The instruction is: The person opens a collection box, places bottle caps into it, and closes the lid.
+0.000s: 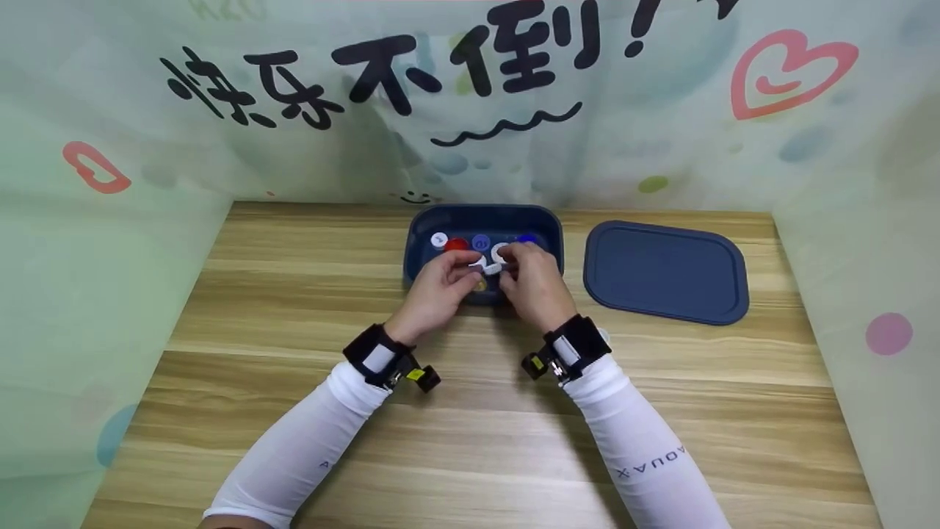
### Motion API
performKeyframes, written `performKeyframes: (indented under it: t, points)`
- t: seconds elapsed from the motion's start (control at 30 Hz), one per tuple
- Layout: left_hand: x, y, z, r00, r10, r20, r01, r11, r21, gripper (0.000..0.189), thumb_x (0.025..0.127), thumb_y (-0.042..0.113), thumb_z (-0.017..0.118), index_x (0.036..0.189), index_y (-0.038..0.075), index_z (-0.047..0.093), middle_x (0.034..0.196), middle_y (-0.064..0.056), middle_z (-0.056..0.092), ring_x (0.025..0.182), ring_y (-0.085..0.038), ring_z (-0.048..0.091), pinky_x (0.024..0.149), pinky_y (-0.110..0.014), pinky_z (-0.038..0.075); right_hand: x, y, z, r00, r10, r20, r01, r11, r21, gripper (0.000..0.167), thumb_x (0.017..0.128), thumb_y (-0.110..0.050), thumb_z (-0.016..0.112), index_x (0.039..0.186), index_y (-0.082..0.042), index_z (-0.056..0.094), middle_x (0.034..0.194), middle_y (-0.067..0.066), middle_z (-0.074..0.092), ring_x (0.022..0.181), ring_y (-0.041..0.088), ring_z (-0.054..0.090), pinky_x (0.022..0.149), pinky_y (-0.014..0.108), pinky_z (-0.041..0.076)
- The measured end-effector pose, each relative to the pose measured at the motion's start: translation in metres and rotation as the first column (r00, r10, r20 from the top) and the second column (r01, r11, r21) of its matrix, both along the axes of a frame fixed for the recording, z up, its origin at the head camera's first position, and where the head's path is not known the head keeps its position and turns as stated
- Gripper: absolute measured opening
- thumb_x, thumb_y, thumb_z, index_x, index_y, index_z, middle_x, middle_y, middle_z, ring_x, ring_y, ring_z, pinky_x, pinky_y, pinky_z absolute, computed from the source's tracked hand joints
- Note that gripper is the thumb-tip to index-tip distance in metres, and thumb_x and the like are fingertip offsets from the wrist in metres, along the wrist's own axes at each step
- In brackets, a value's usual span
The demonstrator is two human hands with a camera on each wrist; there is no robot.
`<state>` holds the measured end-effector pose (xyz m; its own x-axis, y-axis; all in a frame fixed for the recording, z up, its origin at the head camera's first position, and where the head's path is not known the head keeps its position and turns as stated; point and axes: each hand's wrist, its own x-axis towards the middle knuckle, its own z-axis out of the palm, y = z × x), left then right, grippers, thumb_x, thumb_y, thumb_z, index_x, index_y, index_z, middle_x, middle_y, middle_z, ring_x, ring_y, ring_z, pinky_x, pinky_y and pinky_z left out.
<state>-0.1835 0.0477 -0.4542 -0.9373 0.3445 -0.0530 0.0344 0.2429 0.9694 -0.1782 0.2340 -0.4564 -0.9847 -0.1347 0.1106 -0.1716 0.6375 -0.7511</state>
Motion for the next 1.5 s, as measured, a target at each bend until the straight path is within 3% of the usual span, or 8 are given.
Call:
performKeyframes:
  t: [0.27, 0.47, 0.67, 0.83, 0.97, 1.17, 1.33, 1.5]
  points:
    - [0.003, 0.0, 0.002, 0.998, 0.025, -0.054, -0.021, 0.997, 0.076, 0.039, 0.104, 0.003, 0.063, 0.142, -0.005, 0.056, 0.147, -0.023, 0.058, 0.133, -0.031, 0.062, 0.106, -0.025, 0.051, 0.013, 0.013, 0.008, 0.998, -0.043, -0.043, 0.043, 0.999, 0.001, 0.03, 0.098, 0.001, 0.069, 0.128, 0.005, 0.068, 0.122, 0.021, 0.071, 0.108, 0.033, 0.072, 0.091, 0.046, 0.061]
    - [0.014, 0.003, 0.005, 0.994, 0.011, -0.106, -0.002, 0.997, 0.083, 0.04, 0.102, 0.002, 0.066, 0.141, -0.003, 0.059, 0.142, -0.017, 0.059, 0.119, -0.021, 0.067, 0.095, -0.023, 0.056, 0.029, 0.026, 0.015, 0.991, -0.064, -0.12, 0.072, 0.996, 0.061, 0.027, 0.098, -0.009, 0.076, 0.123, 0.0, 0.073, 0.114, 0.016, 0.073, 0.094, 0.024, 0.071, 0.076, 0.024, 0.056]
    - [0.03, 0.014, 0.006, 0.982, -0.091, -0.167, 0.101, 0.993, 0.055, 0.033, 0.101, 0.004, 0.07, 0.134, 0.0, 0.066, 0.126, -0.014, 0.068, 0.097, -0.01, 0.068, 0.085, -0.022, 0.057, 0.051, 0.047, 0.019, 0.991, -0.055, -0.124, 0.073, 0.986, 0.147, 0.021, 0.096, -0.008, 0.078, 0.116, -0.002, 0.074, 0.107, 0.013, 0.071, 0.089, 0.024, 0.069, 0.07, 0.029, 0.053]
    - [0.042, 0.03, -0.004, 0.949, -0.233, -0.21, 0.223, 0.972, -0.071, 0.029, 0.101, 0.009, 0.071, 0.129, 0.001, 0.068, 0.118, -0.012, 0.071, 0.092, -0.006, 0.066, 0.085, -0.018, 0.055, 0.07, 0.067, 0.013, 0.998, -0.039, -0.042, 0.047, 0.975, 0.218, 0.02, 0.096, -0.009, 0.077, 0.112, 0.001, 0.072, 0.1, 0.015, 0.07, 0.086, 0.029, 0.069, 0.071, 0.039, 0.057]
    - [0.05, 0.045, -0.017, 0.916, -0.332, -0.226, 0.272, 0.927, -0.257, 0.031, 0.101, 0.018, 0.074, 0.128, 0.004, 0.07, 0.115, -0.006, 0.071, 0.093, -0.005, 0.064, 0.084, -0.013, 0.05, 0.086, 0.083, 0.004, 0.999, -0.03, 0.034, 0.02, 0.963, 0.268, 0.022, 0.094, -0.009, 0.078, 0.11, 0.004, 0.07, 0.099, 0.018, 0.069, 0.085, 0.032, 0.069, 0.071, 0.045, 0.059]
    - [0.058, 0.066, -0.036, 0.853, -0.446, -0.272, 0.262, 0.815, -0.518, 0.034, 0.101, 0.025, 0.074, 0.131, 0.009, 0.07, 0.114, 0.001, 0.069, 0.105, -0.009, 0.063, 0.092, -0.013, 0.047, 0.104, 0.097, -0.014, 0.999, -0.023, 0.041, 0.008, 0.947, 0.321, 0.022, 0.091, -0.008, 0.081, 0.104, 0.005, 0.07, 0.096, 0.019, 0.07, 0.082, 0.031, 0.069, 0.072, 0.051, 0.06]
    - [0.064, 0.08, -0.045, 0.816, -0.5, -0.288, 0.236, 0.745, -0.625, 0.036, 0.102, 0.03, 0.073, 0.133, 0.011, 0.071, 0.113, 0.004, 0.067, 0.105, -0.007, 0.062, 0.092, -0.015, 0.047, 0.112, 0.1, -0.022, 0.996, -0.036, 0.086, 0.002, 0.931, 0.364, 0.023, 0.089, -0.01, 0.084, 0.101, 0.003, 0.069, 0.091, 0.014, 0.067, 0.081, 0.029, 0.065, 0.072, 0.05, 0.057]
    - [0.069, 0.092, -0.049, 0.787, -0.551, -0.279, 0.232, 0.683, -0.693, 0.036, 0.102, 0.032, 0.072, 0.133, 0.014, 0.073, 0.109, 0.005, 0.066, 0.101, -0.008, 0.059, 0.09, -0.017, 0.047, 0.116, 0.096, -0.027, 0.995, -0.022, 0.096, -0.014, 0.936, 0.353, 0.023, 0.088, -0.01, 0.086, 0.099, 0.001, 0.069, 0.089, 0.009, 0.068, 0.081, 0.025, 0.066, 0.072, 0.046, 0.058]
